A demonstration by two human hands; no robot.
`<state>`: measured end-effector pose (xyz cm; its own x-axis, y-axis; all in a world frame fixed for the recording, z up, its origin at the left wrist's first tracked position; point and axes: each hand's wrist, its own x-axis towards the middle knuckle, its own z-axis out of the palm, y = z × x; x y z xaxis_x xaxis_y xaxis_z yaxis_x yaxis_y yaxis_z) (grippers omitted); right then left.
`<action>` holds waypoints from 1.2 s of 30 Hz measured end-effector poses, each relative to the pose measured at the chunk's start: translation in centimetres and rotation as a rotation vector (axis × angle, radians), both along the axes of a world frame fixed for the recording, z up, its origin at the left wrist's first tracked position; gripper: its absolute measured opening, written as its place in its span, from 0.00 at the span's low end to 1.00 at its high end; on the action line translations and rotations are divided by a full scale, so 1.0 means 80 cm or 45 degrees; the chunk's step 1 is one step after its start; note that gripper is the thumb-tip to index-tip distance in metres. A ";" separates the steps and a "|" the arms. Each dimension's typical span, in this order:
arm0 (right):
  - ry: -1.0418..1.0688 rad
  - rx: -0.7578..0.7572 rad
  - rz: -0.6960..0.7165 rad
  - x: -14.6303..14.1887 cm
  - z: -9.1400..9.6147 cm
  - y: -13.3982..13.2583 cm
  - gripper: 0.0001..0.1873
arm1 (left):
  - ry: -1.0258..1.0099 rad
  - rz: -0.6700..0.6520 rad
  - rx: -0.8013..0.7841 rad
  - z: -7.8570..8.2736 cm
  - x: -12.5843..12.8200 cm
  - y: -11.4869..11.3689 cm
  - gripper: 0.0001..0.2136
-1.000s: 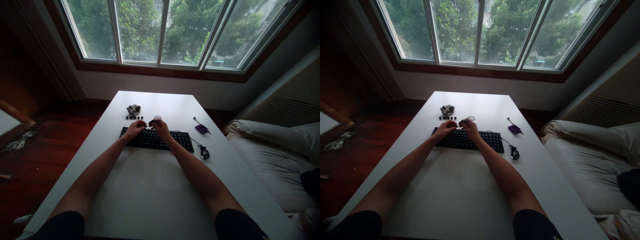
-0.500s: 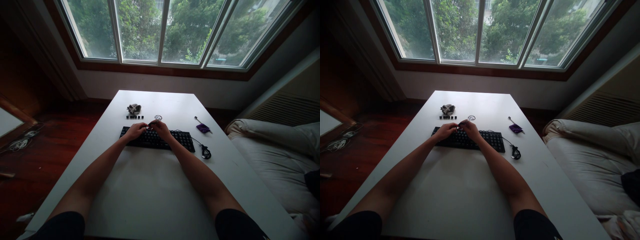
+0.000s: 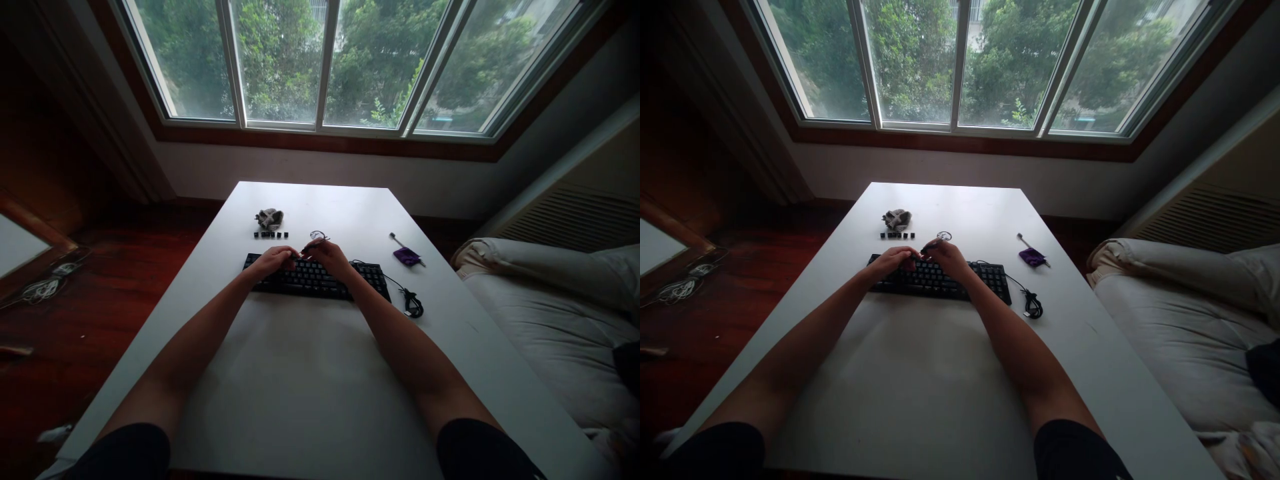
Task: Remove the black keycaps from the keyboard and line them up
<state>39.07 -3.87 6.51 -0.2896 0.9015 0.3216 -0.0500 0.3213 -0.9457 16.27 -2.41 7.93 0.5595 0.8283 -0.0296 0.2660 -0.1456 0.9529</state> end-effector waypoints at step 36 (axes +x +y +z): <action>-0.068 0.096 -0.008 0.023 0.018 -0.039 0.16 | 0.940 0.348 0.884 -0.042 0.046 0.168 0.10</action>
<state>40.90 -7.01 7.95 -0.3023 0.8774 0.3726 0.0024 0.3916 -0.9201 19.91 11.04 4.55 0.3873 0.8894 0.2429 0.8534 -0.4455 0.2706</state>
